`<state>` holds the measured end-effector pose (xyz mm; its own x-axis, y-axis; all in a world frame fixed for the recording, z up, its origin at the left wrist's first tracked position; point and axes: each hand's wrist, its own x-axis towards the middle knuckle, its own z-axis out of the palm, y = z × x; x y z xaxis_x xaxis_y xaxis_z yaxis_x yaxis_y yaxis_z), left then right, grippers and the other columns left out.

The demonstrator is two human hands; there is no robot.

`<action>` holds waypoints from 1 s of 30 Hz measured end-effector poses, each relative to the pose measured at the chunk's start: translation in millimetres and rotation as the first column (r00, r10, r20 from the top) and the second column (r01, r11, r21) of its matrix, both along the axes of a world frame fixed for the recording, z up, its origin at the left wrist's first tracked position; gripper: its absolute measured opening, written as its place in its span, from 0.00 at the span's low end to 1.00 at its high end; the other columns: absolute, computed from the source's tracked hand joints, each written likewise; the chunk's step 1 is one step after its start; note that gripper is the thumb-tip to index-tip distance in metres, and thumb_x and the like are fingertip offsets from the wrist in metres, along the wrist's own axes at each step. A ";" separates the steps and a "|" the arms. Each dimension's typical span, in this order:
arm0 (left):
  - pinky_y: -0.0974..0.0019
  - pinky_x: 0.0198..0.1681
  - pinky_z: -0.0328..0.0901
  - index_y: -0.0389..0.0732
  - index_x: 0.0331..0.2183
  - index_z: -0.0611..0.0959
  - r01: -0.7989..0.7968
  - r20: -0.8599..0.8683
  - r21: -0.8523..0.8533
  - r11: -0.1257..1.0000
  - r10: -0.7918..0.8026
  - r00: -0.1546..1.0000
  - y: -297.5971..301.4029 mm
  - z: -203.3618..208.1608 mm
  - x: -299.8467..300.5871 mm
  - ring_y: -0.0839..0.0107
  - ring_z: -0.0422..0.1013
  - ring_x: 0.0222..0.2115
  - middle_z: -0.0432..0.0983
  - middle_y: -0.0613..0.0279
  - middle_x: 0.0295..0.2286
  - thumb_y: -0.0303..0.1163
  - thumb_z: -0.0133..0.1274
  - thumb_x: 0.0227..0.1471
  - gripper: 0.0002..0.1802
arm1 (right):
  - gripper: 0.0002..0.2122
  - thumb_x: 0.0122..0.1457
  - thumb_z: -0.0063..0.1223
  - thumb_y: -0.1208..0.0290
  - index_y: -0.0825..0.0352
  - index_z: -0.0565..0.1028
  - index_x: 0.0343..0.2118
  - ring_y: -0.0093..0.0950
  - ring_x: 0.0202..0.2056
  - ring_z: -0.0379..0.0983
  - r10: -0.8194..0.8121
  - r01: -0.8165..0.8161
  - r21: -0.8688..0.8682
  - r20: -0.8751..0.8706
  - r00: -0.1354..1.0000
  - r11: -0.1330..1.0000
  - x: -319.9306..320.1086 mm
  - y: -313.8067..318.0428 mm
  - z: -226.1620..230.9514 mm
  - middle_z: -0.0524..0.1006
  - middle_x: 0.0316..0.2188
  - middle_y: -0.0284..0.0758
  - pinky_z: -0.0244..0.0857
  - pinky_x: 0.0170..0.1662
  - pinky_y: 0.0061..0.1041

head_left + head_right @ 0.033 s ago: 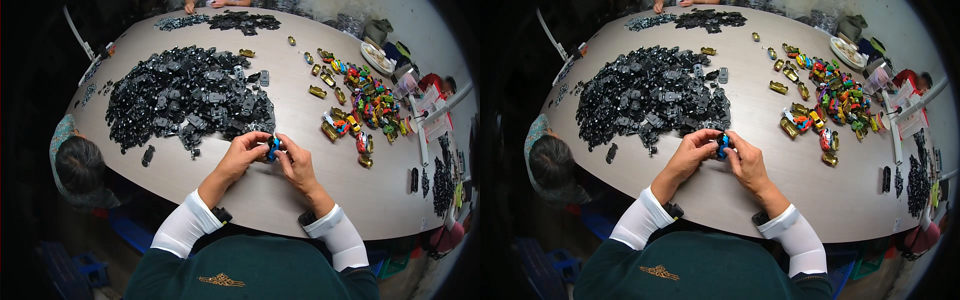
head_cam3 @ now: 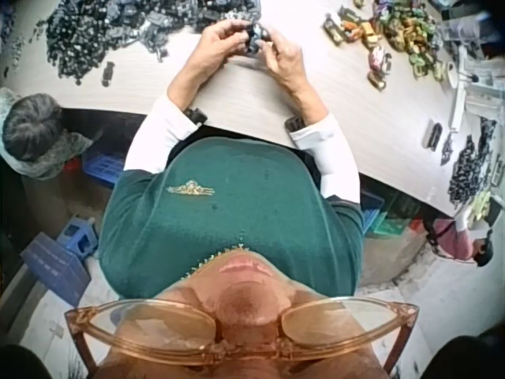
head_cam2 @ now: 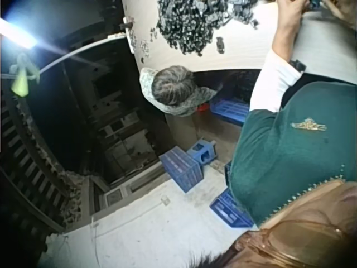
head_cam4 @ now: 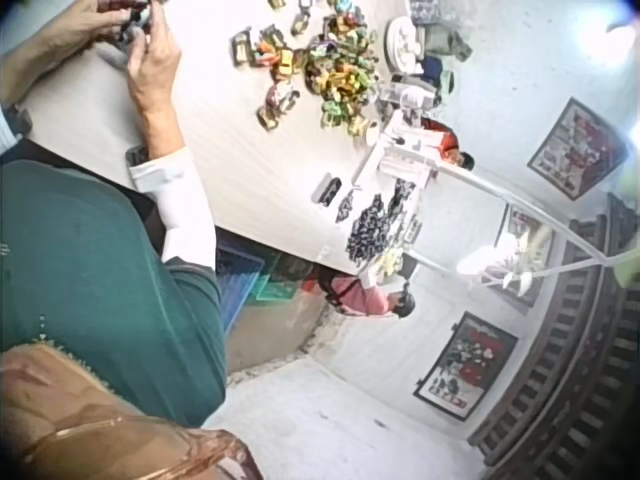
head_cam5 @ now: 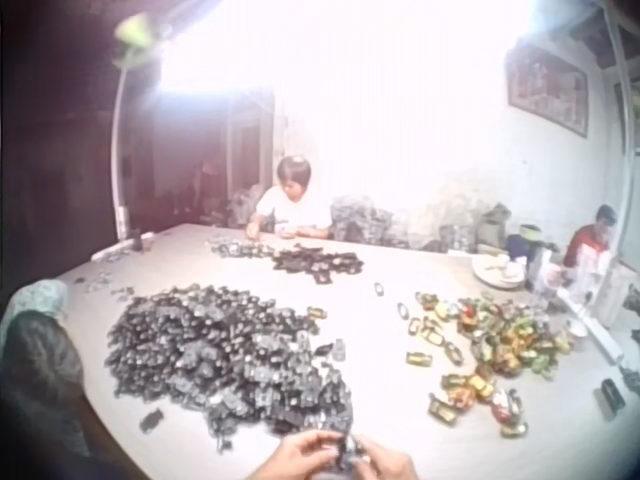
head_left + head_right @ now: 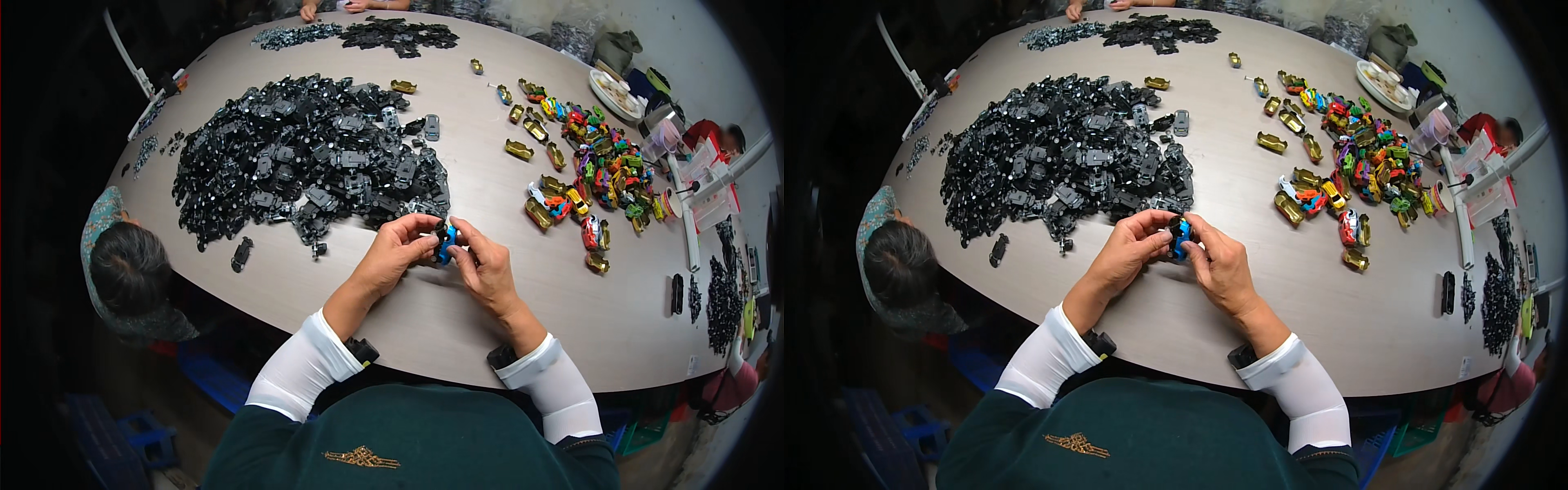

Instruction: The person assembles small toy cars by hand at a table. They pick up a black chassis and a colored car body, fit the body onto the chassis, and place the completed toy car on the table. This process is repeated with different colored bodies throughout the clip.

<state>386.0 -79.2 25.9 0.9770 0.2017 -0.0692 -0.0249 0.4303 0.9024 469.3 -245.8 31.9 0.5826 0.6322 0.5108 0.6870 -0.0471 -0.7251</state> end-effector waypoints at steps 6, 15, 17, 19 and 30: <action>0.78 0.36 0.70 0.34 0.45 0.81 0.010 -0.021 -0.007 1.000 -0.010 1.000 1.0 -3.1 -1.2 0.80 0.74 0.33 0.80 0.63 0.36 0.25 0.58 0.55 0.15 | 0.24 0.54 0.58 0.80 0.66 0.71 0.56 0.36 0.24 0.74 0.032 -0.028 -0.051 0.078 0.996 0.998 2.3 -0.8 -1.3 0.76 0.26 0.43 0.68 0.31 0.31; 0.75 0.44 0.69 0.34 0.47 0.82 -0.023 0.133 0.236 0.971 -0.009 0.991 0.2 -3.8 3.5 0.77 0.74 0.39 0.80 0.60 0.40 0.24 0.56 0.56 0.15 | 0.23 0.54 0.58 0.81 0.67 0.73 0.55 0.35 0.24 0.75 -0.017 0.016 0.028 0.036 0.999 0.999 4.0 -3.3 4.9 0.77 0.26 0.43 0.68 0.31 0.29; 0.73 0.45 0.69 0.34 0.49 0.81 -0.020 0.167 0.294 0.956 -0.031 0.986 -2.5 2.4 10.6 0.76 0.74 0.40 0.80 0.59 0.41 0.23 0.55 0.57 0.17 | 0.21 0.54 0.58 0.82 0.68 0.74 0.54 0.32 0.25 0.76 -0.071 0.070 0.076 0.005 0.997 0.995 4.7 -2.7 5.0 0.78 0.26 0.42 0.69 0.31 0.27; 0.74 0.46 0.69 0.34 0.49 0.81 -0.017 0.182 0.395 0.918 -0.060 0.982 -8.3 15.4 21.0 0.75 0.74 0.41 0.79 0.60 0.43 0.22 0.53 0.58 0.17 | 0.20 0.55 0.58 0.82 0.69 0.75 0.52 0.28 0.26 0.76 -0.130 0.136 0.136 -0.053 0.990 0.981 11.7 -2.8 6.0 0.80 0.27 0.42 0.69 0.31 0.26; 0.67 0.37 0.74 0.36 0.49 0.74 0.083 -0.055 -0.204 0.975 -0.096 0.994 -2.0 4.3 54.1 0.72 0.75 0.34 0.76 0.62 0.36 0.26 0.56 0.55 0.19 | 0.28 0.54 0.65 0.70 0.77 0.65 0.54 0.17 0.24 0.69 -0.078 0.122 -0.030 -0.905 0.417 0.992 54.8 -29.8 13.4 0.76 0.31 0.33 0.65 0.27 0.15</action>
